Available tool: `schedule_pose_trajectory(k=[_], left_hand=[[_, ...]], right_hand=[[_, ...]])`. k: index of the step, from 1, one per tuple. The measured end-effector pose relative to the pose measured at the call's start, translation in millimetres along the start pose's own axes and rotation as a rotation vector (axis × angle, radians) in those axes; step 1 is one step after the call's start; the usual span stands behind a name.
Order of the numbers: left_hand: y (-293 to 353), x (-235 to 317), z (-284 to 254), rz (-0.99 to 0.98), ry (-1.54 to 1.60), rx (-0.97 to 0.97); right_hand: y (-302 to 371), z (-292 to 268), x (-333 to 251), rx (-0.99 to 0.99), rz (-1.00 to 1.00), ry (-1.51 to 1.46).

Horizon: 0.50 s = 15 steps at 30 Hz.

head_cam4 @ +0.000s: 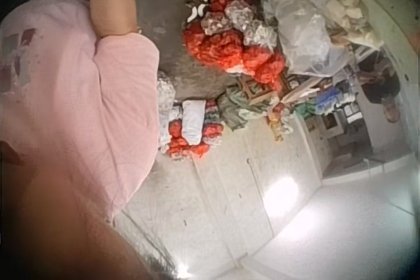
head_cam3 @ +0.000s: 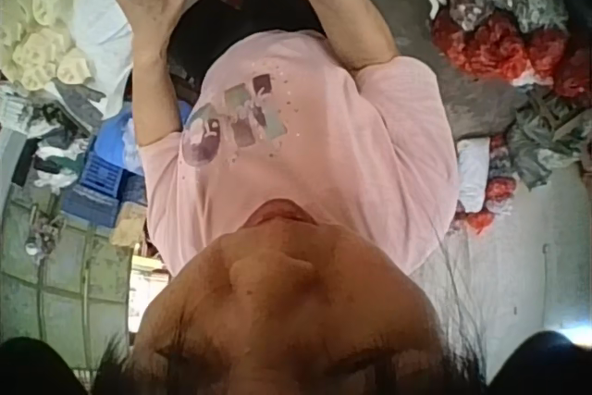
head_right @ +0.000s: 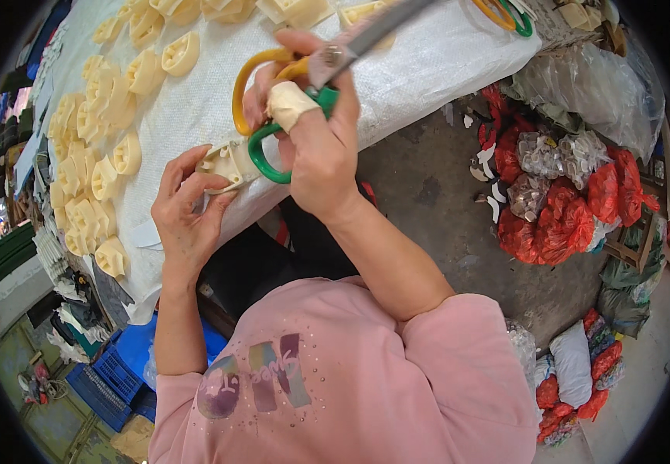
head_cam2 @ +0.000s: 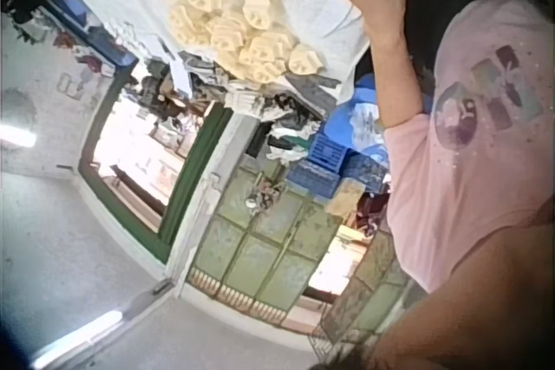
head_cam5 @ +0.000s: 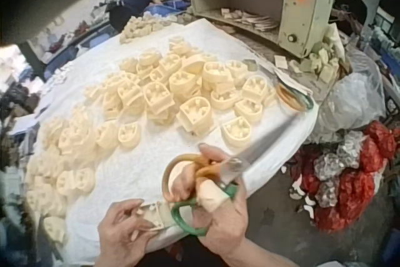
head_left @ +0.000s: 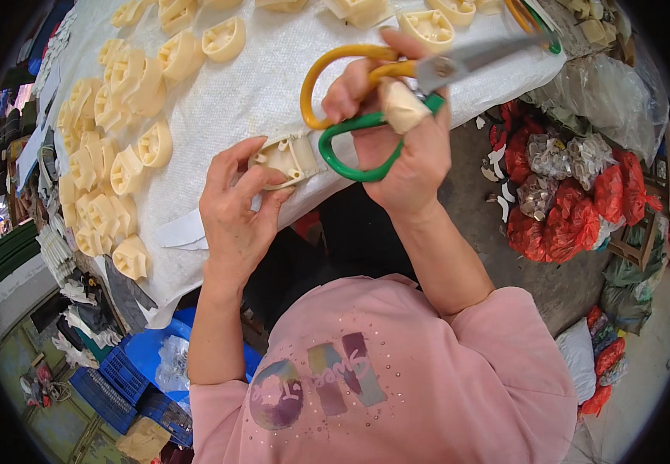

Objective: Manually assembling and trimming foam or rubber shoe heel components and adding a paper backing strip.

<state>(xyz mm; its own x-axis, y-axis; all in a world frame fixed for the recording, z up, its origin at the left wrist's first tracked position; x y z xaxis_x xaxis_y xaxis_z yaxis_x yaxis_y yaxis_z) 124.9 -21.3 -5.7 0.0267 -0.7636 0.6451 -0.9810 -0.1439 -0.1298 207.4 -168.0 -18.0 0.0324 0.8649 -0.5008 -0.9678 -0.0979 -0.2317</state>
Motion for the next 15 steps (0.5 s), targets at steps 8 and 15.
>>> schedule_pose_trajectory(k=[8, 15], left_hand=[[0, 2, -2, -0.001, -0.025, -0.007], [8, -13, -9, -0.167, 0.58, 0.014]], right_hand=[[-1, -9, 8, -0.034, 0.09, 0.067], [-37, 1, -51, -0.157, 0.03, 0.834]])
Point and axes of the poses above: each hand's wrist, its own y-axis away from the middle knuckle, its own z-axis out of the palm, x = y × z, the point moved 4 cm from there along -y, towards the middle knuckle, and after that the axes turned 5 degrees about -z, right-handed, at the moved point
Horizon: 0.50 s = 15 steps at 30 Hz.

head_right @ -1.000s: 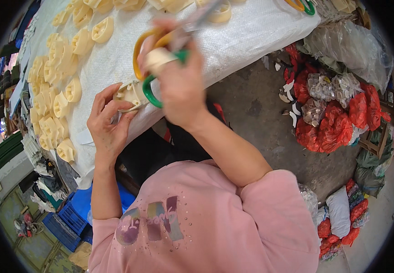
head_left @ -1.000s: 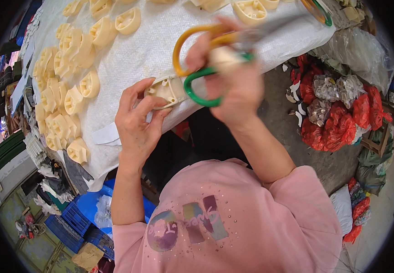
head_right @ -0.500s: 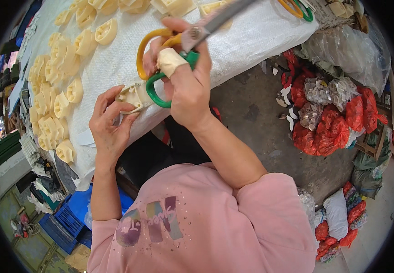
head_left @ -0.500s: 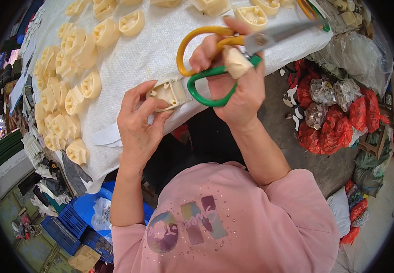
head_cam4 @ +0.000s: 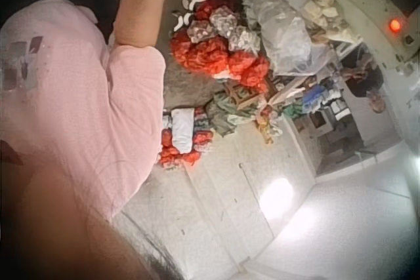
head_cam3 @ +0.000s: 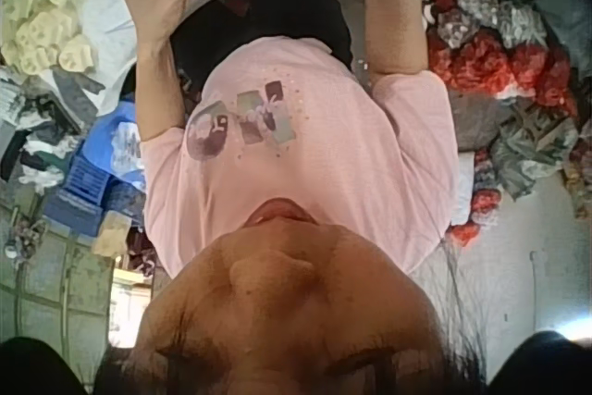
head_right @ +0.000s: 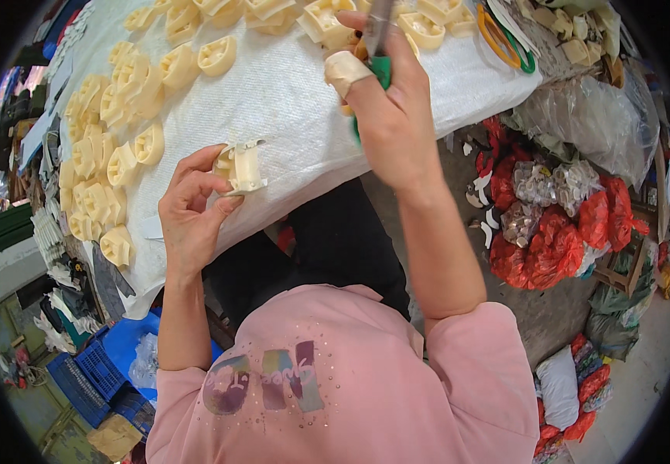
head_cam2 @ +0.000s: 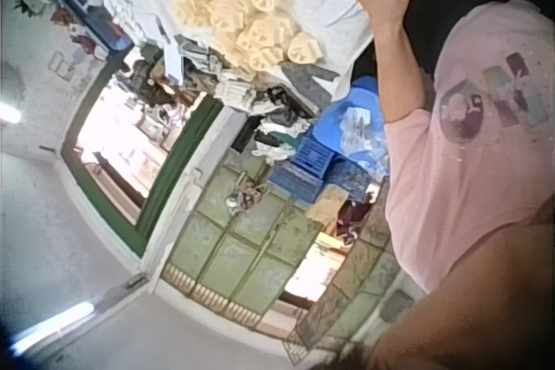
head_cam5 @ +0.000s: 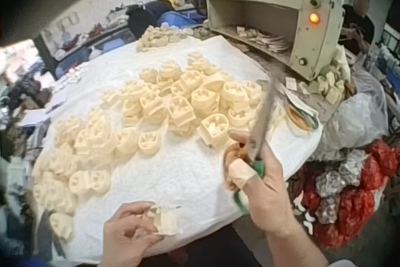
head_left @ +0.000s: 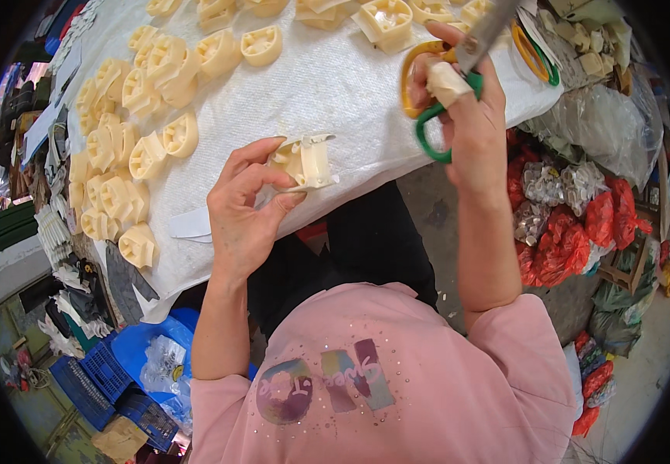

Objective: Manually assembling and trimming foam or rubber shoe heel components and adding a paper backing strip.

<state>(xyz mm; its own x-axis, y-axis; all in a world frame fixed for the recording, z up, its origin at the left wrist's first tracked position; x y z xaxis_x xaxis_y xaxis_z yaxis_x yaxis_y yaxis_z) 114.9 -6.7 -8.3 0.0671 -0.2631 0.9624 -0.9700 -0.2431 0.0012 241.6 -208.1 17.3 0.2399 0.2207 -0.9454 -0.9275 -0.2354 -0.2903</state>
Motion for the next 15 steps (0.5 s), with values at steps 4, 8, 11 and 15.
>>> schedule_pose_trajectory(k=[4, 8, 11, 15], left_hand=[[13, 4, -12, 0.004, 0.233, 0.009], [34, 5, -33, 0.003, 0.224, 0.08], [69, -8, -73, 0.044, 0.046, 0.252], [167, -49, -159, -0.126, -0.171, 0.805]], right_hand=[[-5, 21, 2, -0.348, -0.209, 0.987], [12, 47, 23, -0.434, -0.263, 1.013], [18, 47, 24, -0.439, -0.384, 1.141], [24, 68, 7, -0.422, -0.513, 1.137]])
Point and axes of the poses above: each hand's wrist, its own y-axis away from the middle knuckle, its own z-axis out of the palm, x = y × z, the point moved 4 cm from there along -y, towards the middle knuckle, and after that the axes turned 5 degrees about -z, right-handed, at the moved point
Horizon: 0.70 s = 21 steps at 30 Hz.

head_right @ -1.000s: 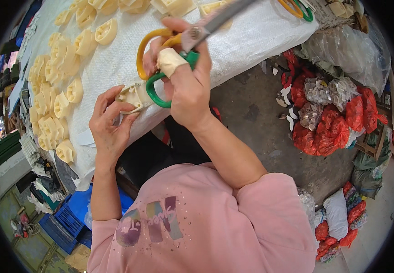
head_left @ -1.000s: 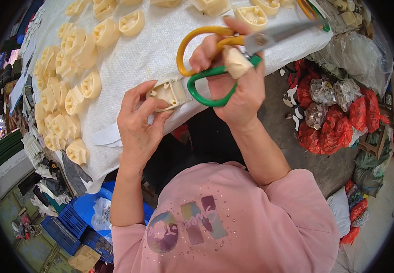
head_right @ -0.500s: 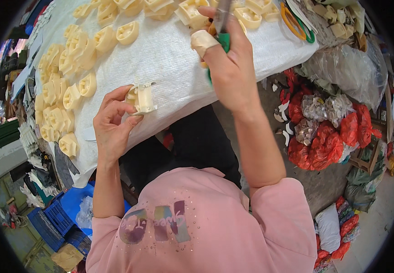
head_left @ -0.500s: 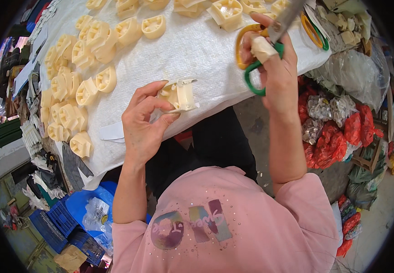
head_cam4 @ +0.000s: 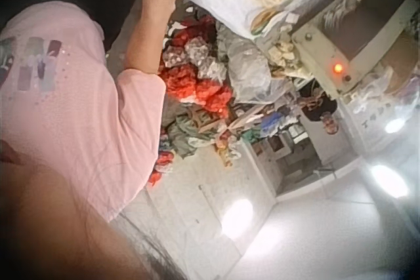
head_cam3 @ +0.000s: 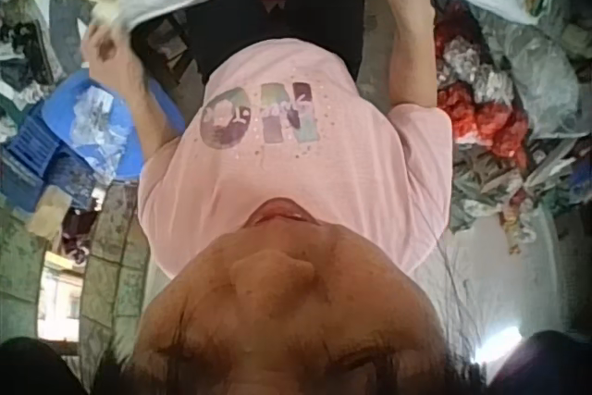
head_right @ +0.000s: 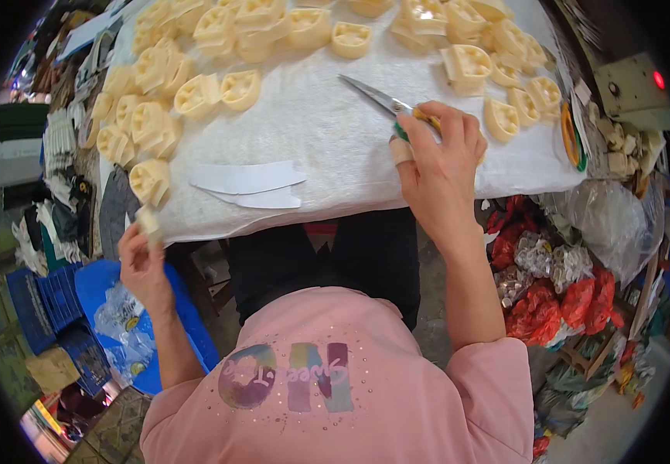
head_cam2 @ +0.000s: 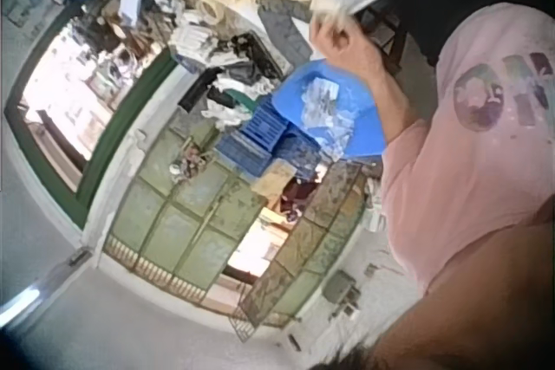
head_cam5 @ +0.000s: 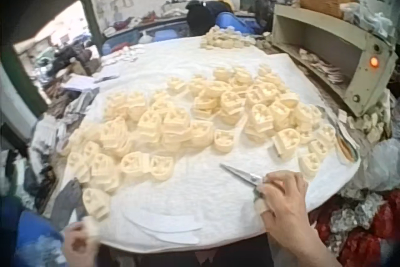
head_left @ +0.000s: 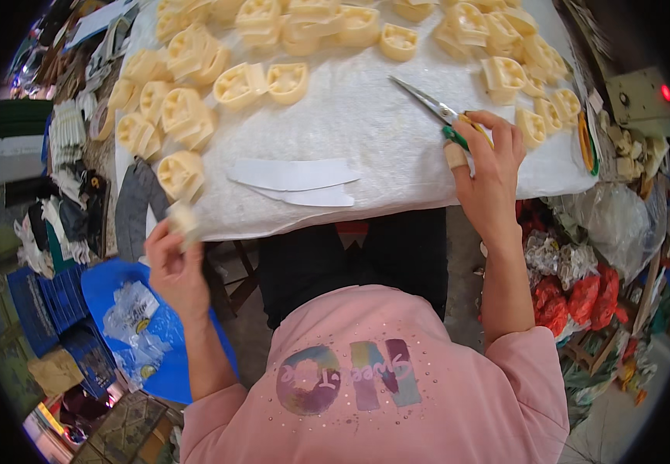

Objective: Manually assembling and trimming foam or rubber shoe heel components and adding a paper backing strip.

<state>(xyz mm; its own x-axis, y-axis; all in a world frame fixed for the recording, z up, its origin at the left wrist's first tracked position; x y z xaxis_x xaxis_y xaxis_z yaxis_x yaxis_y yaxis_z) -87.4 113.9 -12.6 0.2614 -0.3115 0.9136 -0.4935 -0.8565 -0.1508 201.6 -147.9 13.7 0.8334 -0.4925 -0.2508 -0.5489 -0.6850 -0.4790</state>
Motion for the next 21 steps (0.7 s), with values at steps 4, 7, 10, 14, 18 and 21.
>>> schedule_pose_trajectory(k=[4, 7, 10, 14, 18, 21], left_hand=[[42, -103, -123, -0.143, -0.287, 0.517], [77, -167, -175, -0.224, -0.774, 0.482], [99, -197, -183, -0.563, -0.836, 0.261], [94, -173, -163, -0.448, -0.905, 0.32], [47, -71, -106, -0.001, -0.714, 0.478], [26, -15, -47, 0.251, -0.439, 0.269]], right_hand=[[-8, 17, -50, -0.102, -0.144, -0.394], [-16, 38, -83, -0.193, -0.268, -0.494], [-24, 56, -111, -0.271, -0.331, -0.588], [-38, 73, -133, -0.334, -0.404, -0.51], [-44, 82, -141, -0.453, -0.41, -0.362], [-46, 83, -136, -0.506, -0.402, -0.385]])
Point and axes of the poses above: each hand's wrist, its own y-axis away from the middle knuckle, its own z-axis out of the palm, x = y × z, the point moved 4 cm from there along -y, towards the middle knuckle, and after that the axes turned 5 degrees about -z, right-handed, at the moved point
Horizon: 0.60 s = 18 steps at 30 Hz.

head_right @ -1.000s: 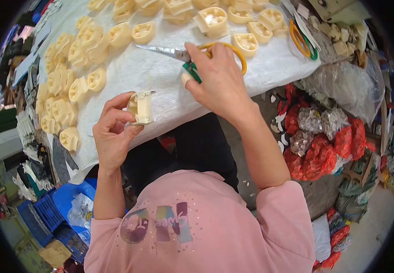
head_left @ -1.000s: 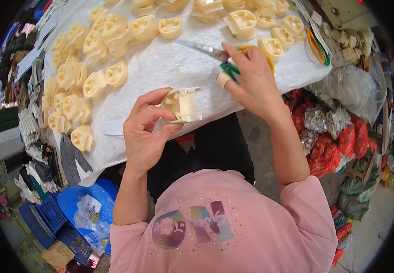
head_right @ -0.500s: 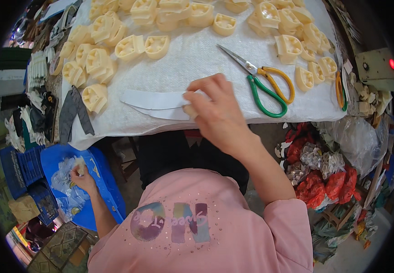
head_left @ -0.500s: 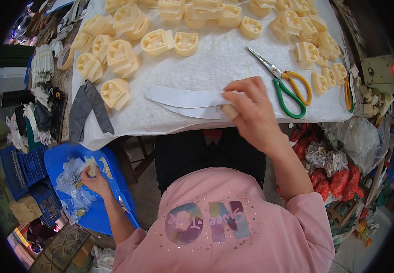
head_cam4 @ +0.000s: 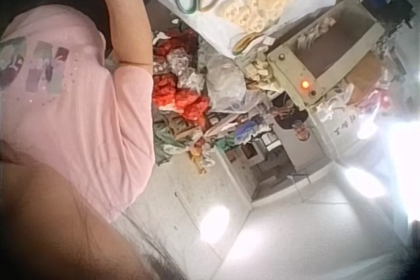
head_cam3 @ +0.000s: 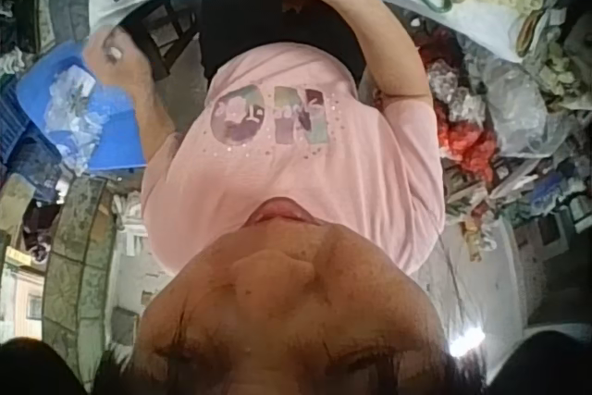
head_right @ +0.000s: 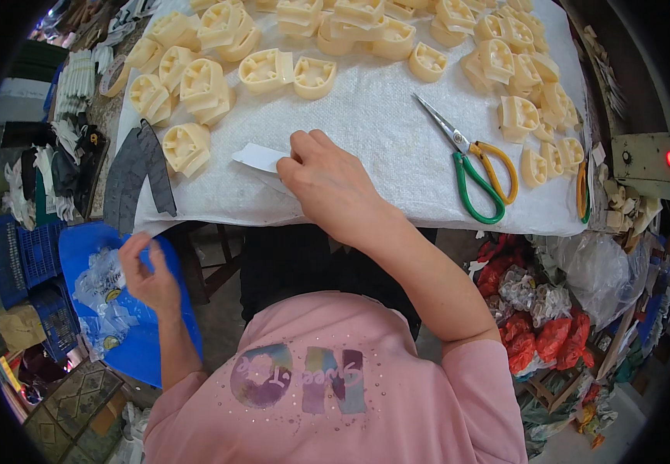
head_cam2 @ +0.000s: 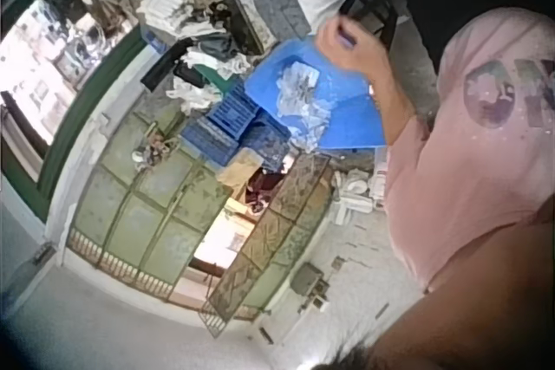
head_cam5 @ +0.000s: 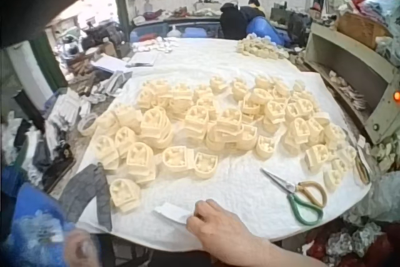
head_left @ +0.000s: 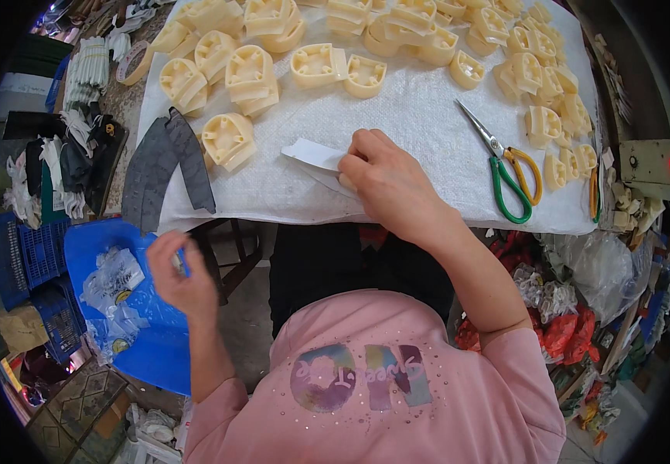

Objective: Manually assembling and trimming foam or rubber shoe heel components and adding a paper backing strip.

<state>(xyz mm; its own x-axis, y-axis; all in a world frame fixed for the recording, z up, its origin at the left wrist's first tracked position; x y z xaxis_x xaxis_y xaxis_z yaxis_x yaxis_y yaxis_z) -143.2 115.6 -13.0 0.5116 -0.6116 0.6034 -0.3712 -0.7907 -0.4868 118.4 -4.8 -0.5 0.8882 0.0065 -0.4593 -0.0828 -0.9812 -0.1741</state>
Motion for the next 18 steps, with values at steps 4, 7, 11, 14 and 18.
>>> schedule_pose_trajectory(k=[4, 7, 11, 14, 18], left_hand=[[-10, 82, 45, 0.349, 0.235, -0.222], [-10, 92, 69, 0.349, 0.312, -0.335], [-11, 96, 82, 0.342, 0.3, -0.388], [-10, 97, 90, 0.328, 0.288, -0.413], [-11, 100, 94, 0.325, 0.313, -0.407]], right_hand=[[0, -5, 10, -0.027, 0.039, -0.236], [-5, -5, 14, -0.047, 0.024, -0.25], [-9, -7, 21, -0.102, 0.054, -0.293], [-10, -6, 26, -0.106, 0.056, -0.309], [-9, -5, 27, -0.085, 0.04, -0.332]])
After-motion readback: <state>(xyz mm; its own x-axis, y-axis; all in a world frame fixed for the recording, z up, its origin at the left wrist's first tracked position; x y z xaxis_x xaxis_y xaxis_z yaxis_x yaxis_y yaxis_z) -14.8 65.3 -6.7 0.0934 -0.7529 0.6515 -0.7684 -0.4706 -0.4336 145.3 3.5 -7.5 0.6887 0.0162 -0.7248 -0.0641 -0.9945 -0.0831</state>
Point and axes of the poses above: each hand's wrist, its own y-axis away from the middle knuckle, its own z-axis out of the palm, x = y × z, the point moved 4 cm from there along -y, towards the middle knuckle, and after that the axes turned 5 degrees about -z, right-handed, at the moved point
